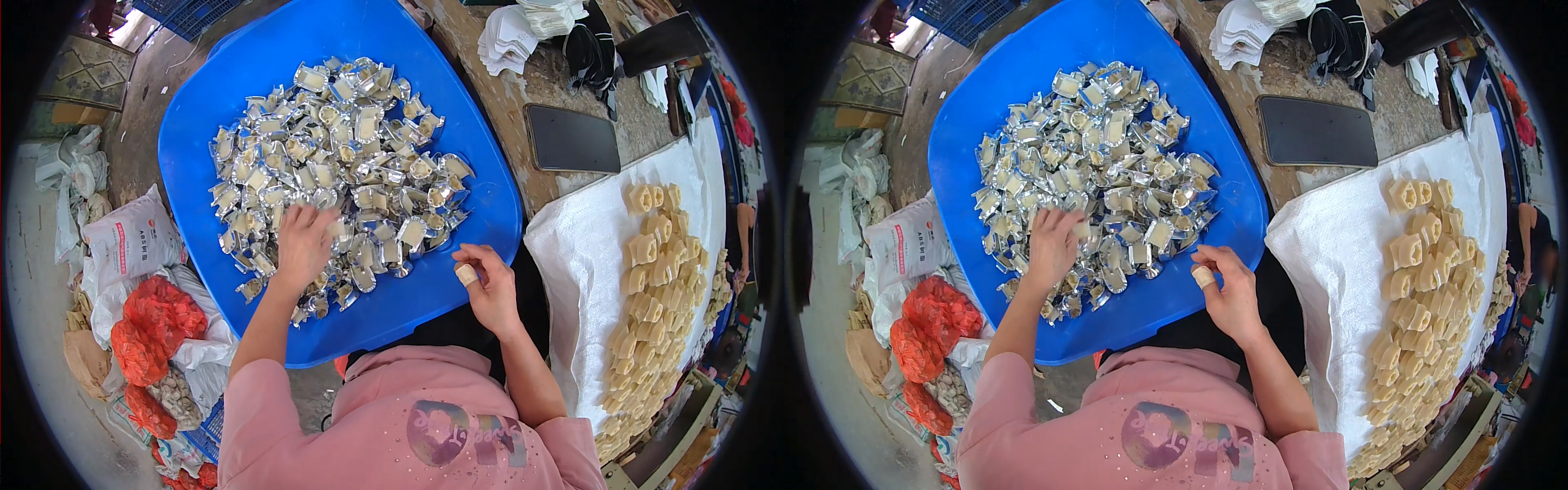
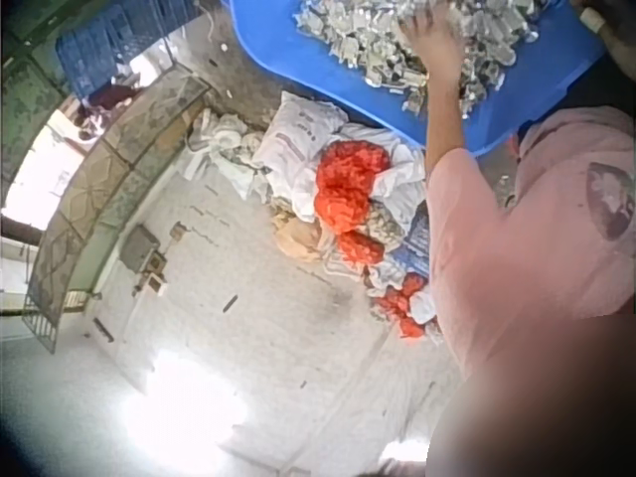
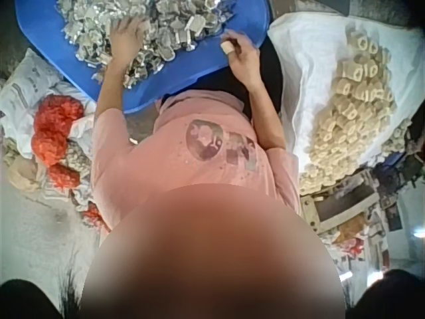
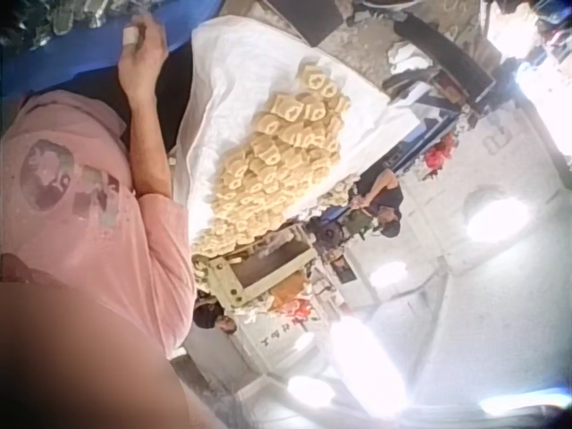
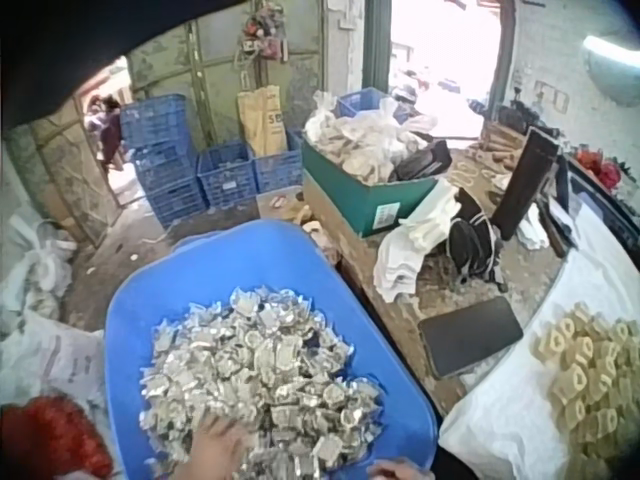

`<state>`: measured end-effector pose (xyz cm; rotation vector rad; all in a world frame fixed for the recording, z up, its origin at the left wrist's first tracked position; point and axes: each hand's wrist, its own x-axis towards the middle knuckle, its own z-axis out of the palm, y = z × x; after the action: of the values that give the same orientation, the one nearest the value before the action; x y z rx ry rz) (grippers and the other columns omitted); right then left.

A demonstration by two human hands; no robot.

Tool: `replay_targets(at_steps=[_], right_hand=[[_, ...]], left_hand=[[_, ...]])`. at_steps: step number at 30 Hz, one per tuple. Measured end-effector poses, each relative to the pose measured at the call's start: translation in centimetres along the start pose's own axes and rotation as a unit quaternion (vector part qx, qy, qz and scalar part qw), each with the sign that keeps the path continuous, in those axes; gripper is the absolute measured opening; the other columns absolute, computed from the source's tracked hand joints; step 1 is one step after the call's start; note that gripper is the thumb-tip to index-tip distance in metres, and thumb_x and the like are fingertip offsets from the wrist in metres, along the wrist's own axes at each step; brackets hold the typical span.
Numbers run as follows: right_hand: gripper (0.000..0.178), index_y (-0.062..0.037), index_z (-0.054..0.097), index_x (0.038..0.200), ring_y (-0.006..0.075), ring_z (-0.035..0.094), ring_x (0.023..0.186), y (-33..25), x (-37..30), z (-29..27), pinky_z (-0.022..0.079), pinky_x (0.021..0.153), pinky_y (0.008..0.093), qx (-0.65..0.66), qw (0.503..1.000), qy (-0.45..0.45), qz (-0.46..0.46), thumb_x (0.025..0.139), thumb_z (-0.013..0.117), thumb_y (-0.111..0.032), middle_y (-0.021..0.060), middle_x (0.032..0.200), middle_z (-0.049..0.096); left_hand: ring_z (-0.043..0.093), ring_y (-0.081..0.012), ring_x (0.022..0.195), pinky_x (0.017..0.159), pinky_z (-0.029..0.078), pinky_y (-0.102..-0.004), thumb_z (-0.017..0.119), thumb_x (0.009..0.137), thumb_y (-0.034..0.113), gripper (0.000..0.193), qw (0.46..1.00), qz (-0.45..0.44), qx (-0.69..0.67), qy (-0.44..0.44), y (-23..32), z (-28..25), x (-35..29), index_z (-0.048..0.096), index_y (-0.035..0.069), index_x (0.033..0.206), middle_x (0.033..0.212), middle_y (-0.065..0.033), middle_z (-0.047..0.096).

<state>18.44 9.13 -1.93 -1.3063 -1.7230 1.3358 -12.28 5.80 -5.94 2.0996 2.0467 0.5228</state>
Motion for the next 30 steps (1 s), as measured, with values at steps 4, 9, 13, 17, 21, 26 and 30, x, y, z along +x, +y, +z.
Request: replay_targets(at_steps=[4, 9, 13, 17, 21, 26, 30], right_hand=[[0.031, -0.0012, 0.059, 0.112, 0.0231, 0.066, 0.084, 0.0, 0.0, 0.0, 0.053, 0.077, 0.0320, 0.000, 1.000, 0.002, -0.011, 0.083, 0.062, 0.006, 0.0130, 0.096, 0.065], [0.031, -0.0015, 0.059, 0.112, 0.0230, 0.066, 0.084, -0.1, -0.2, 0.0, 0.052, 0.076, 0.0320, 0.009, 1.000, 0.007, -0.005, 0.082, 0.062, 0.007, 0.0129, 0.095, 0.066], [0.032, -0.0012, 0.059, 0.113, 0.0229, 0.066, 0.084, 0.1, -0.3, -0.1, 0.052, 0.076, 0.0318, 0.010, 1.000, 0.004, -0.011, 0.082, 0.061, 0.008, 0.0129, 0.094, 0.066], [0.033, -0.0010, 0.058, 0.113, 0.0228, 0.066, 0.084, 0.3, -0.3, 0.0, 0.052, 0.076, 0.0319, 0.019, 1.000, 0.000, -0.006, 0.082, 0.060, 0.009, 0.0133, 0.095, 0.066], [0.034, -0.0013, 0.058, 0.114, 0.0228, 0.066, 0.085, 0.2, -0.3, 0.1, 0.052, 0.077, 0.0320, 0.013, 1.000, 0.001, -0.013, 0.081, 0.060, 0.010, 0.0136, 0.096, 0.066], [0.036, -0.0013, 0.058, 0.114, 0.0233, 0.066, 0.085, 0.1, -0.3, 0.1, 0.052, 0.077, 0.0324, 0.015, 1.000, 0.005, -0.011, 0.080, 0.059, 0.011, 0.0137, 0.097, 0.065], [0.035, -0.0013, 0.058, 0.113, 0.0246, 0.066, 0.084, -0.1, -0.4, 0.0, 0.052, 0.076, 0.0329, -0.011, 1.000, 0.001, -0.022, 0.080, 0.061, 0.010, 0.0139, 0.096, 0.065]], left_hand=[[0.051, -0.0275, 0.087, 0.075, 0.041, -0.0409, 0.062, 0.066, 0.001, 0.036, 1.000, -0.008, 0.021, -0.002, 0.4, -1.1, -2.9, 0.064, 0.013, 0.100, 0.086, -0.0060, 0.053], [0.052, -0.0275, 0.085, 0.073, 0.042, -0.0412, 0.062, 0.066, 0.002, 0.033, 0.997, -0.035, 0.065, -0.019, 1.1, -2.4, -4.9, 0.066, 0.013, 0.097, 0.083, -0.0057, 0.052], [0.057, -0.0303, 0.086, 0.076, 0.045, -0.0432, 0.061, 0.069, 0.003, 0.036, 0.974, -0.175, 0.036, -0.137, 2.6, -4.9, -5.6, 0.066, 0.013, 0.103, 0.086, -0.0092, 0.057], [0.059, -0.0335, 0.089, 0.082, 0.047, -0.0441, 0.057, 0.076, 0.003, 0.040, 0.934, -0.254, 0.075, -0.239, 3.7, -7.8, -4.4, 0.063, 0.011, 0.115, 0.092, -0.0139, 0.062], [0.058, -0.0316, 0.097, 0.085, 0.046, -0.0439, 0.061, 0.074, 0.005, 0.043, 0.987, -0.134, 0.048, -0.075, 3.2, -7.0, -0.8, 0.063, 0.014, 0.117, 0.101, -0.0135, 0.061], [0.043, -0.0331, 0.125, 0.096, 0.039, -0.0493, 0.068, 0.072, 0.009, 0.057, 0.997, -0.005, 0.052, -0.052, 1.5, -0.1, 6.5, 0.057, 0.021, 0.127, 0.133, -0.0125, 0.047], [0.034, -0.0328, 0.134, 0.102, 0.035, -0.0510, 0.074, 0.067, 0.015, 0.067, 0.986, 0.025, 0.094, -0.138, 1.0, 3.8, 10.6, 0.055, 0.029, 0.129, 0.143, -0.0114, 0.037]])
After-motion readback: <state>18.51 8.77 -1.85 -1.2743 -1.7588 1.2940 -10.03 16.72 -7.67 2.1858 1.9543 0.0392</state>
